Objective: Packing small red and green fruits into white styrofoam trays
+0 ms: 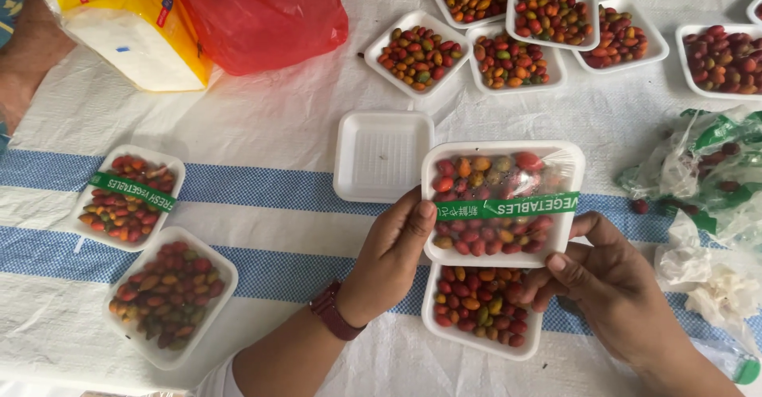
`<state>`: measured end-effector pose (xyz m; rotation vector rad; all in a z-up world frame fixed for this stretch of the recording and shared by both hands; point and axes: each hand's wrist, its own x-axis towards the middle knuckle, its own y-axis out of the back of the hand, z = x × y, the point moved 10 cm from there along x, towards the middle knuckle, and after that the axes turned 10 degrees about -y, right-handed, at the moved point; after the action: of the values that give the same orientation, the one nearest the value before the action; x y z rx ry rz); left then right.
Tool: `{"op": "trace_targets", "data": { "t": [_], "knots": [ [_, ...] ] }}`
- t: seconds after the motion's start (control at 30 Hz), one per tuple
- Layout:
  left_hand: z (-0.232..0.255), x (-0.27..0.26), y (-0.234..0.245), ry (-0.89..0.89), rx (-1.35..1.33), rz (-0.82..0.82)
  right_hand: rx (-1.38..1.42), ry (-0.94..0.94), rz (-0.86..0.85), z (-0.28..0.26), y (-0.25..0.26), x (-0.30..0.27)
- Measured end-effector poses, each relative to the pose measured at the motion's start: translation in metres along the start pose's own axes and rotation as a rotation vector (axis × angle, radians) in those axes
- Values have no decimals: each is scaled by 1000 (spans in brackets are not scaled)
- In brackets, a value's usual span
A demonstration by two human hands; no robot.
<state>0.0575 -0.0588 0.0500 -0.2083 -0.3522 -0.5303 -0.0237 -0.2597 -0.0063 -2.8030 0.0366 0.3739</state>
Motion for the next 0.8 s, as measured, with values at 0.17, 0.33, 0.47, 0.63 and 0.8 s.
{"op": "trace_targets", "data": {
  "t": [0.17,0.33,0.47,0.63,0.8],
  "knots": [
    [0,0,0,-21,-4,-5,-5,-15,16,2,3,0],
    [-3,-1,2,-10,36,-9,-13,-12,7,1,1,0],
    [0,0,1,-34,12,-8,1,-3,4,1,2,1],
    [3,0,1,9,92,-23,87,-75,39,3,9,6],
    [-17,-4,13,82,212,42,228,-139,167,16,50,20]
  ]
}}
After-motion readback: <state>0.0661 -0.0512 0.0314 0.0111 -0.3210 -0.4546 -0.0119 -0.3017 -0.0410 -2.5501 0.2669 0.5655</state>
